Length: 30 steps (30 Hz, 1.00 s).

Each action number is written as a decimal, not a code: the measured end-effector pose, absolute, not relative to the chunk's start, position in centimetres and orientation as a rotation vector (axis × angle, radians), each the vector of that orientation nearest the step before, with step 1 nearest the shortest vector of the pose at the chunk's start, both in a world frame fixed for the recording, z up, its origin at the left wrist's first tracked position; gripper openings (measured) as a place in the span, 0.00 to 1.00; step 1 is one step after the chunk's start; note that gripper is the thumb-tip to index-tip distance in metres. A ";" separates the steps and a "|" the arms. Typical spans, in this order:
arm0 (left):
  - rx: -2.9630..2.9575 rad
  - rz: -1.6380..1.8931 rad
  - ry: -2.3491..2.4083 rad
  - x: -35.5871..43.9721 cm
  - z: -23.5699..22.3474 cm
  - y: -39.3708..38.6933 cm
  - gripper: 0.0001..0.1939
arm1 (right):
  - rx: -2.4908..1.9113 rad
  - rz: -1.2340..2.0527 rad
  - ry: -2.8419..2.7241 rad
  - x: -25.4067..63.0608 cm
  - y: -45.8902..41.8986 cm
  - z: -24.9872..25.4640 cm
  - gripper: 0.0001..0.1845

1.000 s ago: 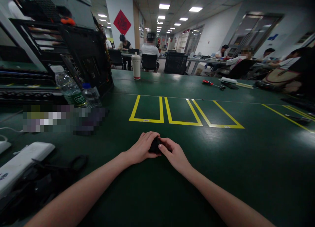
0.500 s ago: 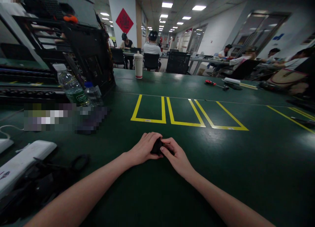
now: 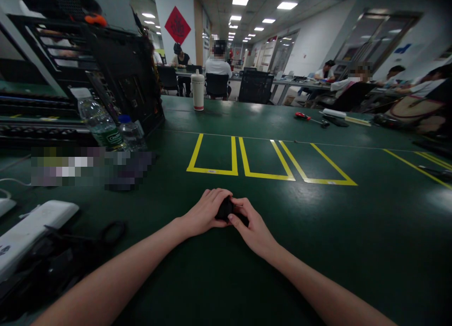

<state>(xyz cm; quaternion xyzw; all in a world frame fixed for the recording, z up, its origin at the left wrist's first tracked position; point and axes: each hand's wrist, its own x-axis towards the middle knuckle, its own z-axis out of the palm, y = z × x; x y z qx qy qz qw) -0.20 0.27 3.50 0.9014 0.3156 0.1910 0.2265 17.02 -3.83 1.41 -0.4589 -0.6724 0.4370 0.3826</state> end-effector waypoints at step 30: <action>2.553 0.533 0.869 -0.2 3.4 0.2 0.29 | -1.135 1.144 -1.666 17.0 -3.7 1.6 0.10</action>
